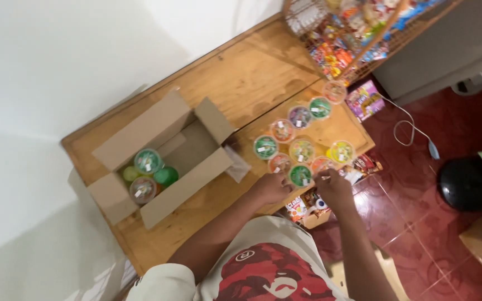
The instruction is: The person writes on the lids of plastic cups with a pen and then packs the cups into a cardboard box.
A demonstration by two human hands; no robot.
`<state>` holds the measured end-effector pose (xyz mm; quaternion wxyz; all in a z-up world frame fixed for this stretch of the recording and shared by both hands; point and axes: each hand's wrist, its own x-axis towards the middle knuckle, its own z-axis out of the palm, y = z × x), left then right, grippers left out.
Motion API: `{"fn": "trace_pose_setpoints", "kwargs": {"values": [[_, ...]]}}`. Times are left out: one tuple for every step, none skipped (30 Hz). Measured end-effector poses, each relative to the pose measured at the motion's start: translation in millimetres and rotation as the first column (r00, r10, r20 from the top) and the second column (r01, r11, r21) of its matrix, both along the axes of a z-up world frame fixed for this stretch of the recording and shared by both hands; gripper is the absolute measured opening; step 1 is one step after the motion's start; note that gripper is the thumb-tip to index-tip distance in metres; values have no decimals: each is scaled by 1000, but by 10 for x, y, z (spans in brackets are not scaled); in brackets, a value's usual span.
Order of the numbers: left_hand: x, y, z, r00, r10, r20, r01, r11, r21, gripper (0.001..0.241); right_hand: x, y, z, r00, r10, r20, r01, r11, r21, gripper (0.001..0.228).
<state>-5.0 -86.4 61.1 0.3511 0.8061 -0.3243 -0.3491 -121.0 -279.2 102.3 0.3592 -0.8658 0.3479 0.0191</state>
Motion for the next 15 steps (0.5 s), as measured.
{"fn": "trace_pose_setpoints", "kwargs": {"values": [[-16,-46,-59,1000,-14,3,14,1000,-1,37,-3,34,-9,1000,-14,3,14,1000,-1,29],[-32,-85,-118,999,-36,-13,37,995,97,43,-3,75,-18,995,-36,-96,39,999,27,30],[-74,-101,-176,998,-50,-34,56,979,197,51,-17,130,-27,979,-49,-198,61,997,57,31],[-111,-98,-178,998,-58,-35,64,978,198,51,-28,186,1,978,-56,-199,69,996,58,31],[-127,-114,-184,980,56,-192,-27,989,148,49,-13,220,28,973,-138,-185,165,976,141,39],[-141,-122,-188,924,157,-348,-125,986,113,47,5,262,56,959,-219,-178,256,941,223,50],[-166,-117,-181,925,160,-345,-128,985,113,47,-77,255,-128,961,-216,-175,252,941,225,50],[-188,-103,-174,941,187,-282,-173,982,75,43,-156,257,-312,979,-198,-54,204,964,170,52],[-200,-81,-172,950,222,-218,-220,975,35,40,-215,261,-504,984,-166,67,158,981,110,54],[-206,-80,-172,950,230,-213,-228,973,36,40,-246,252,-513,985,-158,71,150,982,112,54],[-226,-64,-167,937,236,-256,-241,970,10,33,-284,253,-516,973,-195,125,156,950,269,56],[-243,-40,-163,924,240,-299,-256,967,-15,25,-320,260,-520,956,-240,169,150,895,420,58],[-232,0,-143,920,260,-294,-275,961,-12,25,-302,288,-332,960,-221,171,131,896,425,58],[-219,47,-122,906,227,-356,-263,963,-55,25,-283,320,-143,971,-226,77,160,854,494,59],[-194,97,-101,890,192,-414,-254,962,-101,26,-252,349,43,976,-219,-19,192,809,556,61]]}}
